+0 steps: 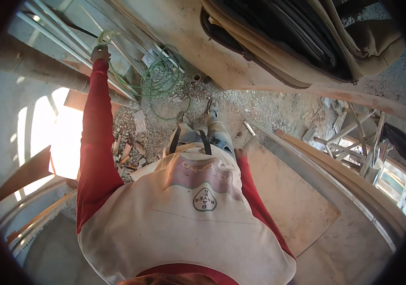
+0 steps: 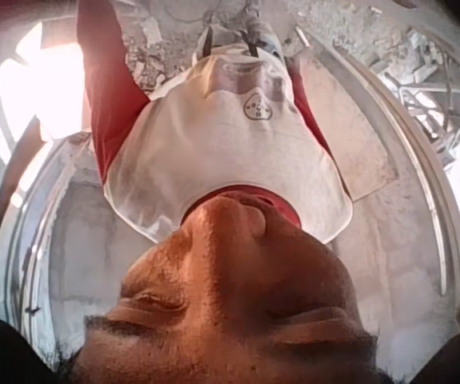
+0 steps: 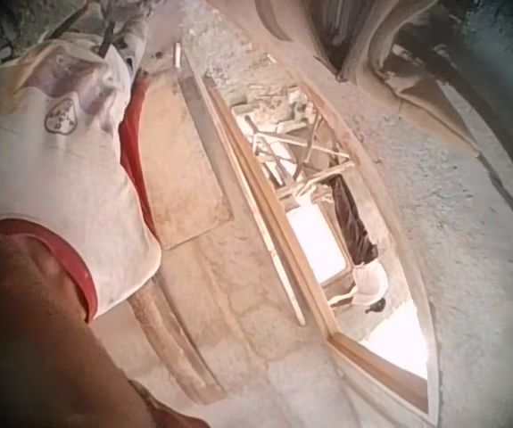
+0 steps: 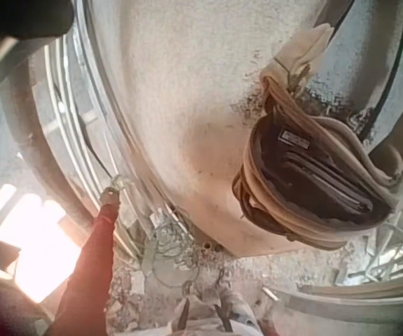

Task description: The person measures a wooden frame using a water level tube, coils the tube, and walks outside to wash a plastic cup and their hands in a bucket of water.

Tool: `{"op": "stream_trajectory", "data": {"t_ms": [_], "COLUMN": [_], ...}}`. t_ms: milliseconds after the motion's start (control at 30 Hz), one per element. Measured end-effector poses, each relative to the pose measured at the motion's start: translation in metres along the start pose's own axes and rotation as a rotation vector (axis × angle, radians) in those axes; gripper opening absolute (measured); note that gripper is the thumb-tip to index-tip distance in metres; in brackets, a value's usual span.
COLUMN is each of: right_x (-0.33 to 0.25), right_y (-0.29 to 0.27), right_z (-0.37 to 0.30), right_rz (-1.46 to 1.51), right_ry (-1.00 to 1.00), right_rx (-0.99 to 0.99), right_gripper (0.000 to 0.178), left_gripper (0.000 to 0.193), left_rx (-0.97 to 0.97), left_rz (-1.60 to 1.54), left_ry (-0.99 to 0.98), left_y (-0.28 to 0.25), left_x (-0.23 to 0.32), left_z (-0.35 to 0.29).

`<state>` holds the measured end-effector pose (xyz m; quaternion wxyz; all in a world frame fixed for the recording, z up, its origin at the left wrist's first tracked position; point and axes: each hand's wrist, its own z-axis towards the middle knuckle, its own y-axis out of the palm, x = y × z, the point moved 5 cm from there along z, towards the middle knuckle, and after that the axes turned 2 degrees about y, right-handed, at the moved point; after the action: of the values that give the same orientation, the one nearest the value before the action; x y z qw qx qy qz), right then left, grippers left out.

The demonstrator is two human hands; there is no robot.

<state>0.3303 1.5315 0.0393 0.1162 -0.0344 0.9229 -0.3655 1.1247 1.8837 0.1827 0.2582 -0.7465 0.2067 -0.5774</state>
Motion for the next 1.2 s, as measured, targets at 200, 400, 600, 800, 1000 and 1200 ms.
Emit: {"op": "stream_trajectory", "data": {"t_ms": [200, 400, 600, 800, 1000, 1200], "right_x": [0.023, -0.042, -0.103, -0.092, 0.005, 0.054], "right_y": [0.023, 0.008, -0.046, -0.046, -0.016, 0.044], "right_z": [-0.025, -0.037, -0.040, 0.006, 0.041, 0.031], "right_rz": [0.224, 0.495, 0.427, 0.101, 0.110, 0.202], "right_ry": [0.097, 0.192, 0.085, -0.055, 0.064, 0.329], "right_rx": [-0.222, -0.448, -0.563, -0.539, -0.668, -0.425], "right_gripper": [0.068, 0.076, 0.090, 0.098, 0.098, 0.110], "left_gripper": [0.078, 0.079, 0.080, 0.076, 0.070, 0.071], "left_rx": [0.362, 0.198, -0.812, -1.281, -0.896, -1.044], "left_rz": [0.016, -0.273, 0.302, 0.198, 0.664, 0.921], "left_ry": [0.210, 0.058, 0.142, -0.431, 0.302, 0.417], "left_y": [0.030, 0.111, 0.209, 0.168, 0.211, 0.313], "left_x": [-0.071, -0.183, -0.291, -0.245, -0.168, -0.173], "left_z": [-0.042, -0.150, -0.365, -0.445, -0.423, -0.422]}}
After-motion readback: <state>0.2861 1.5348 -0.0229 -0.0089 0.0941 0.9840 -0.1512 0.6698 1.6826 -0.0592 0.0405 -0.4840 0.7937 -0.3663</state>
